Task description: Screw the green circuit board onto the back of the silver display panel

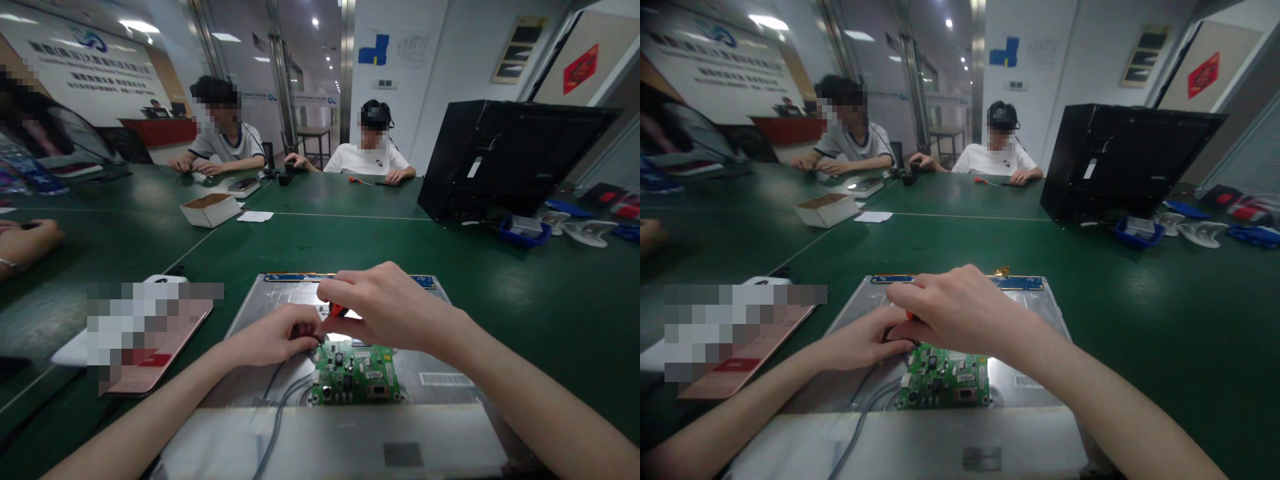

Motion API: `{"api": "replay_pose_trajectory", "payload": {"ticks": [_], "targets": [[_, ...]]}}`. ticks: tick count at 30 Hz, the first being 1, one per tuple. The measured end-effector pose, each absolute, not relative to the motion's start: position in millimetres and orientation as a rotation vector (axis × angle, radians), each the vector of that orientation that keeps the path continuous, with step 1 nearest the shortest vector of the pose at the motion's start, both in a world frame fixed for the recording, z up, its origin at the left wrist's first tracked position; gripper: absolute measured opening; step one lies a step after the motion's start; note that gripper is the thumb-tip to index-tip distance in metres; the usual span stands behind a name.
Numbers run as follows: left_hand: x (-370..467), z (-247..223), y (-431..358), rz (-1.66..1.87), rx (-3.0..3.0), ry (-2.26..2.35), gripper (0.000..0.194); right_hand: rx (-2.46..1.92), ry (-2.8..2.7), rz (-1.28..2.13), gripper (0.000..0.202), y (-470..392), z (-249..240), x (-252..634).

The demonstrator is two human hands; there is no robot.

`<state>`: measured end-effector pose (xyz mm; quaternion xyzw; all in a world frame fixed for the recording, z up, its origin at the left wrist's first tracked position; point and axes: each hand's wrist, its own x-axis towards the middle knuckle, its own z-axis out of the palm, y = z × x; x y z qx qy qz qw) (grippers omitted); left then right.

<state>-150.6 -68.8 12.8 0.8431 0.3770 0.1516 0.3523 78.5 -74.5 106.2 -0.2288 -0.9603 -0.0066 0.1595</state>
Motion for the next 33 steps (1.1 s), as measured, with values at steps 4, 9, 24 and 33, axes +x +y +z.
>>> {"api": "replay_pose_trajectory", "payload": {"ticks": [4,9,24,33], "targets": [[-150.3,14.1,-69.4,0.393,2.165,0.953,0.01,-0.599,-2.738,0.081,0.014,-76.6,106.9,79.4],[-150.5,16.0,-70.1,0.376,2.152,0.963,0.01,-0.633,-2.747,0.173,0.016,-78.8,108.2,79.2],[-150.2,14.3,-68.4,0.382,2.154,0.936,0.012,-0.644,-2.74,0.044,0.015,-77.4,107.4,80.1],[-150.2,16.2,-69.1,0.381,2.147,0.944,0.009,-0.619,-2.725,0.08,0.016,-77.8,106.5,79.1]]}}
